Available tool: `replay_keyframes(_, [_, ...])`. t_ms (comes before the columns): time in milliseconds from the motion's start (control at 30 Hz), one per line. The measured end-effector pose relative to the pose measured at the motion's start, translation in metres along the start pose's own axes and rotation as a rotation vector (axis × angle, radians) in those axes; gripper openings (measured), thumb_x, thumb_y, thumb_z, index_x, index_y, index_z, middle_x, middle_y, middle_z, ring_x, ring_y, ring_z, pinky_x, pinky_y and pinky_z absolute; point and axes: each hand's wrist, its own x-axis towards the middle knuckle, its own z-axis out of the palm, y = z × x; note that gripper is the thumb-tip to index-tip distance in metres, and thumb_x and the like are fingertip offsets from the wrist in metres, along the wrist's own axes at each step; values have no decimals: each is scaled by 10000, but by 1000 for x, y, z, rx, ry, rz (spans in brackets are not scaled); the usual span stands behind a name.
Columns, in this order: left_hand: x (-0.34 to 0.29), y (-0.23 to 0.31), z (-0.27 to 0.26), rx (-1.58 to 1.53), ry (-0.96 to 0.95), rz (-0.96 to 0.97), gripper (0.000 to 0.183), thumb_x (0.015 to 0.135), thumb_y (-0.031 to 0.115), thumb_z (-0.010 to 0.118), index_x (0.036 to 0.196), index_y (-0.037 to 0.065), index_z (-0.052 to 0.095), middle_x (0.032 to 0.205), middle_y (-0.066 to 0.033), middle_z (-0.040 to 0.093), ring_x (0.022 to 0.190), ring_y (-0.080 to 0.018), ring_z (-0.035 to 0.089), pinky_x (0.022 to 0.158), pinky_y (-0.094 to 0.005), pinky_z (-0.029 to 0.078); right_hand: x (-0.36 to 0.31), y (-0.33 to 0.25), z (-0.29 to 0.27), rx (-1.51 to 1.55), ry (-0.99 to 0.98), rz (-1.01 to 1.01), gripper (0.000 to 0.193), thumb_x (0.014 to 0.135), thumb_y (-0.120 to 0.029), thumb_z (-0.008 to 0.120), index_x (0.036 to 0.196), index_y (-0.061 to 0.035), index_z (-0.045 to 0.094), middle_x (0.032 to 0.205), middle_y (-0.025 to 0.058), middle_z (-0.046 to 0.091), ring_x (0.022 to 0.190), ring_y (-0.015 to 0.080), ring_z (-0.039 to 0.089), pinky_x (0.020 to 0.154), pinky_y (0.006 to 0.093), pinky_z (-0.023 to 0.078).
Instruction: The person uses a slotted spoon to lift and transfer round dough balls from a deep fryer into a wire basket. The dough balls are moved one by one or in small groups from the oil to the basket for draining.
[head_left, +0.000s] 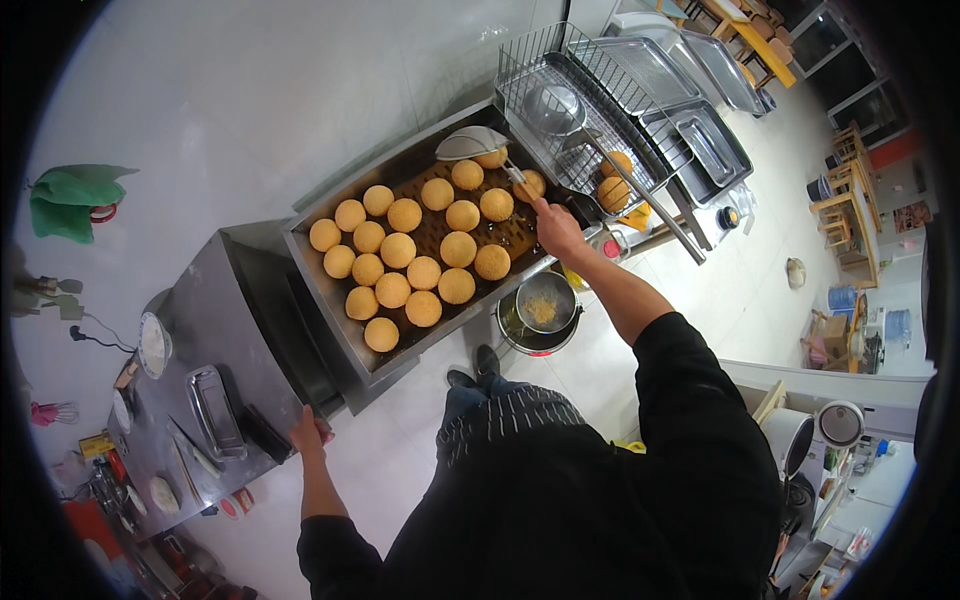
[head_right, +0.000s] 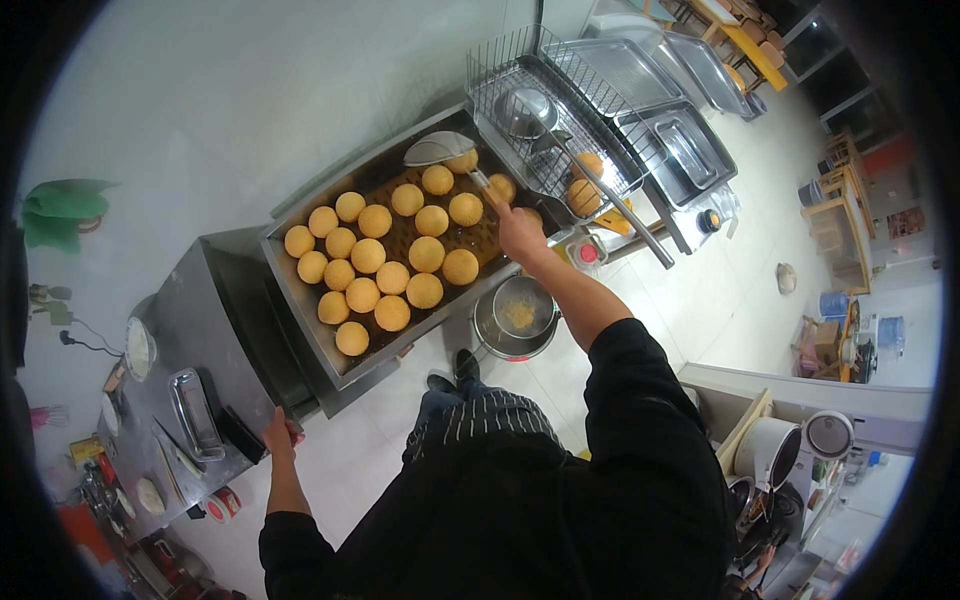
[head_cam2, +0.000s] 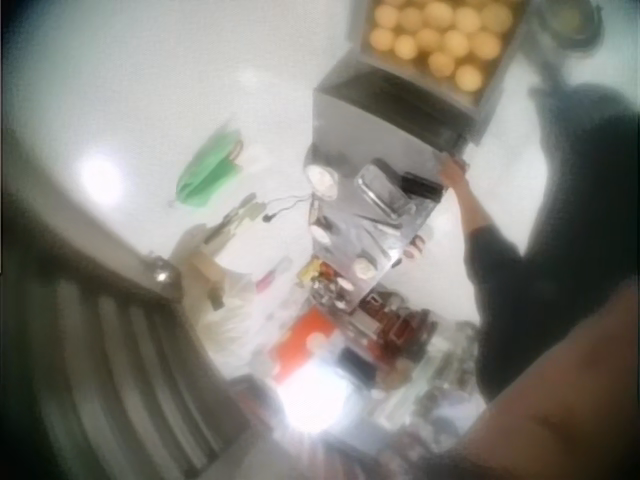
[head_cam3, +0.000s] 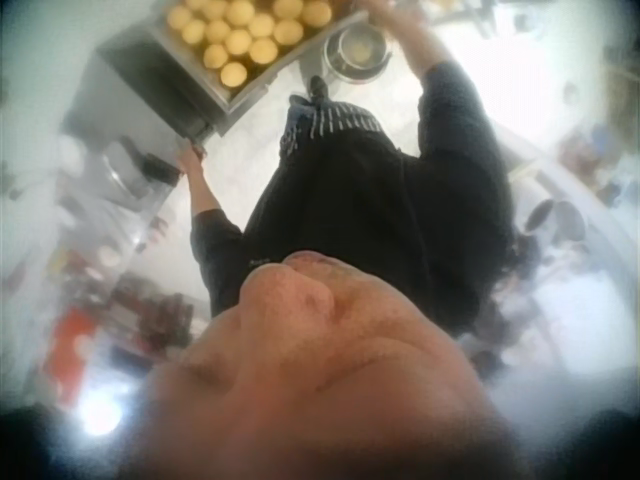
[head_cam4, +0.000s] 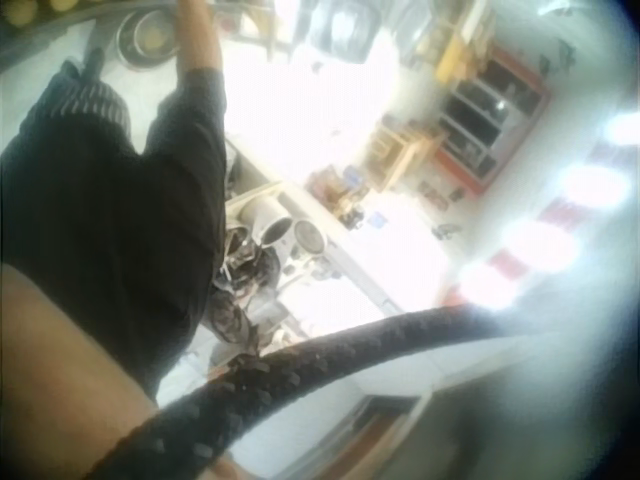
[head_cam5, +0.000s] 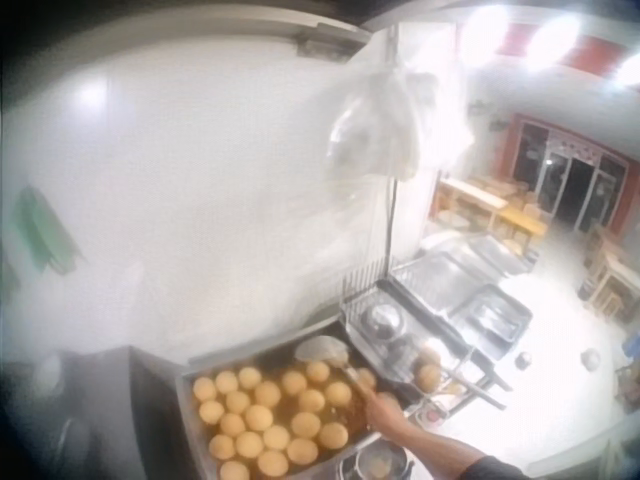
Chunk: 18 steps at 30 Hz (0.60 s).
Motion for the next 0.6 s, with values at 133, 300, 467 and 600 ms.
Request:
replay_keyframes(133, [1,1,-3,50,-47,-1,446,899,408,645,653,50,540,517,-50,481,362,-170,462,356,-315,485,-12,34,14,97,-36,125,281,889,-131,460,1154,-40,485,951,293,635,917,469,610,790,549,481])
replay_keyframes(300, [2,-1,-5,27,-16,-21,462,898,404,646,641,33,549,496,-57,473,347,-173,460,357,-317,493,-52,65,21,285,-158,282,201,951,-218,487,1091,-79,454,748,167,585,584,302,583,468,419,434])
replay_keyframes(467, [3,4,-6,12,-48,-63,465,897,401,647,641,25,550,491,-55,460,342,-176,464,358,-318,500,-54,62,32,1259,-442,735,91,998,-250,460,970,-169,429,646,-31,404,439,59,349,340,204,252])
replay_keyframes(600, [3,2,-5,5,-24,-55,460,898,400,649,640,34,543,500,-54,466,350,-173,467,363,-322,506,-42,44,53,1455,-671,772,114,1007,-278,472,957,-194,415,677,-27,427,438,47,320,338,189,222])
